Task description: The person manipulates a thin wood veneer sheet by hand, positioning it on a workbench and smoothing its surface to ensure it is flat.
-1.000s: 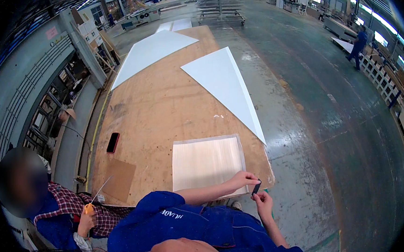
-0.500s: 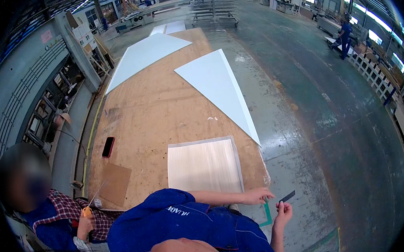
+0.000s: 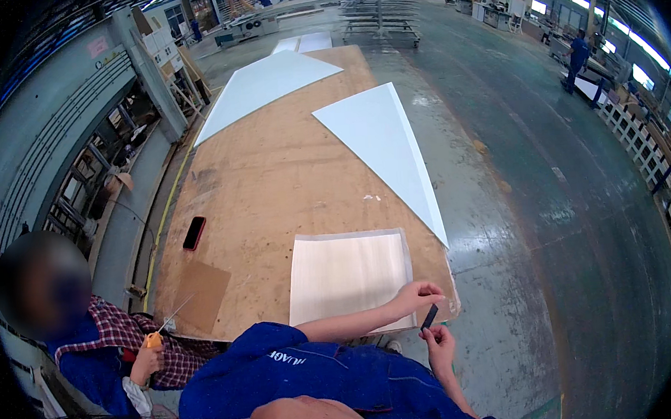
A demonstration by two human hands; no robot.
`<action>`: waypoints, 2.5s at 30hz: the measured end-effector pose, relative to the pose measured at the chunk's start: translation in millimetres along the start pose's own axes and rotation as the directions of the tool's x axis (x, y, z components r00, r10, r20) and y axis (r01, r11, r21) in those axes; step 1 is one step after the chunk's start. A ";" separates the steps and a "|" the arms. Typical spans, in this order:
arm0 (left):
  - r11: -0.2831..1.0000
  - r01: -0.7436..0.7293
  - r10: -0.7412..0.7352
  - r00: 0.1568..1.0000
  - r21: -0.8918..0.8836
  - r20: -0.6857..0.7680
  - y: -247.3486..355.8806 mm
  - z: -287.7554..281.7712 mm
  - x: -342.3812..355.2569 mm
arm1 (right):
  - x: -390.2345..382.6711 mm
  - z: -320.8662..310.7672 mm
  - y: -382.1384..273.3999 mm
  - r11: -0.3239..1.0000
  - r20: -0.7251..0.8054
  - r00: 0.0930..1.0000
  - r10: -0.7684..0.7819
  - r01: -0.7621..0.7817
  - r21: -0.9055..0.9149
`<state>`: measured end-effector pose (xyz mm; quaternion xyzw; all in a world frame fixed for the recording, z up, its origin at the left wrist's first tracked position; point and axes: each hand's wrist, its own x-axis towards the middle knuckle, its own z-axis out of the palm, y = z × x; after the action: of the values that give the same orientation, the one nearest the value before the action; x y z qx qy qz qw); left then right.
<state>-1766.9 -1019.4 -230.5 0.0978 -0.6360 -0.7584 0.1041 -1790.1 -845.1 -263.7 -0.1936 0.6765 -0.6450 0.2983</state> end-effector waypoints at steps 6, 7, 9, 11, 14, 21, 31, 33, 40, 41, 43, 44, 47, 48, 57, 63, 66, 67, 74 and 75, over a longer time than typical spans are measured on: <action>0.992 0.086 -0.087 0.996 0.096 -0.002 8.4 -8.4 -13.2 | 3.5 2.3 2.0 1.000 0.028 1.000 -0.011 0.010 0.023; 0.991 0.097 -0.096 0.995 0.094 -0.015 11.7 -8.1 -16.0 | 3.4 3.6 2.2 1.000 0.027 1.000 -0.009 0.009 0.025; 0.991 0.111 -0.108 0.993 0.071 -0.038 9.0 -8.0 -15.9 | 3.0 5.0 2.4 0.999 0.018 1.000 -0.018 0.017 0.044; 0.992 0.121 -0.119 0.991 0.029 -0.062 -0.1 -7.3 -17.1 | 1.4 7.1 3.3 0.999 0.007 0.999 -0.031 0.031 0.042; 0.984 0.177 -0.178 0.978 -0.022 -0.109 -5.0 -5.6 -19.0 | 0.1 8.9 4.4 0.998 -0.024 0.999 -0.045 0.046 0.036; 0.963 0.246 -0.259 0.956 -0.111 -0.135 -7.2 -2.3 -27.2 | -3.7 20.0 -0.3 0.999 -0.050 0.999 0.016 -0.014 0.052; 0.935 0.299 -0.318 0.945 -0.192 -0.077 -20.7 -5.5 -40.3 | -1.0 29.4 2.5 0.992 -0.089 0.995 0.040 -0.029 0.124; 0.938 0.276 -0.296 0.953 -0.211 -0.070 -22.2 -3.0 -43.1 | 0.6 28.5 1.3 0.988 -0.082 0.996 0.039 -0.026 0.150; 0.968 0.191 -0.208 0.973 -0.161 -0.096 -32.3 -12.0 -48.2 | 4.5 25.1 8.2 0.999 -0.107 0.994 0.007 -0.002 0.050; 0.972 0.176 -0.193 0.976 -0.158 -0.098 -32.0 -13.6 -48.6 | 4.8 24.5 5.2 0.998 -0.116 0.993 0.004 0.003 0.057; 0.984 0.173 -0.175 0.983 -0.041 -0.052 -32.8 -15.9 -49.1 | 4.4 24.5 -4.2 0.997 -0.133 0.991 -0.001 0.011 0.073; 0.985 0.170 -0.169 0.985 0.018 -0.027 -33.0 -16.3 -49.7 | 5.9 25.1 -5.8 0.996 -0.139 0.990 -0.037 0.047 0.070; 0.950 0.270 -0.274 0.962 0.159 0.009 -28.5 -12.6 -51.0 | 8.1 24.9 -3.4 0.990 -0.143 0.983 -0.112 0.123 0.075; 0.961 0.237 -0.242 0.970 0.144 0.019 -31.0 -11.6 -51.5 | 9.4 22.8 0.9 0.988 -0.132 0.984 -0.116 0.128 0.086; 0.959 0.090 -0.078 0.995 0.269 -0.057 -43.4 -28.1 -73.7 | 26.7 4.9 -19.3 0.965 -0.280 0.960 0.026 0.049 0.257; 0.409 0.061 0.335 0.918 0.910 -0.212 -99.0 -120.4 -128.1 | 24.4 -3.5 -19.0 0.985 -0.264 0.955 0.136 -0.102 0.138; 0.295 0.208 0.301 0.906 0.933 -0.298 -93.1 -174.0 -177.0 | 21.2 -13.1 -15.5 0.999 -0.152 0.988 0.024 -0.017 0.049; 0.405 0.444 0.117 0.842 0.800 -0.526 -106.9 -192.4 -202.1 | 20.4 -8.7 -14.7 0.997 -0.119 0.992 0.046 -0.038 0.064; 0.359 0.787 0.196 0.462 0.502 -0.865 -86.1 -224.8 -302.8 | 36.3 14.4 -24.3 0.985 -0.040 0.997 0.070 -0.075 -0.153; 0.352 0.751 0.253 0.498 0.558 -0.829 -90.6 -226.9 -303.4 | 41.5 20.9 -25.3 0.979 -0.001 0.997 0.073 -0.072 -0.191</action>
<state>-1415.2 -1132.7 -353.9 0.5927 -0.7729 -0.1446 0.1746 -1810.5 -890.1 -244.9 -0.1984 0.7411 -0.5650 0.3036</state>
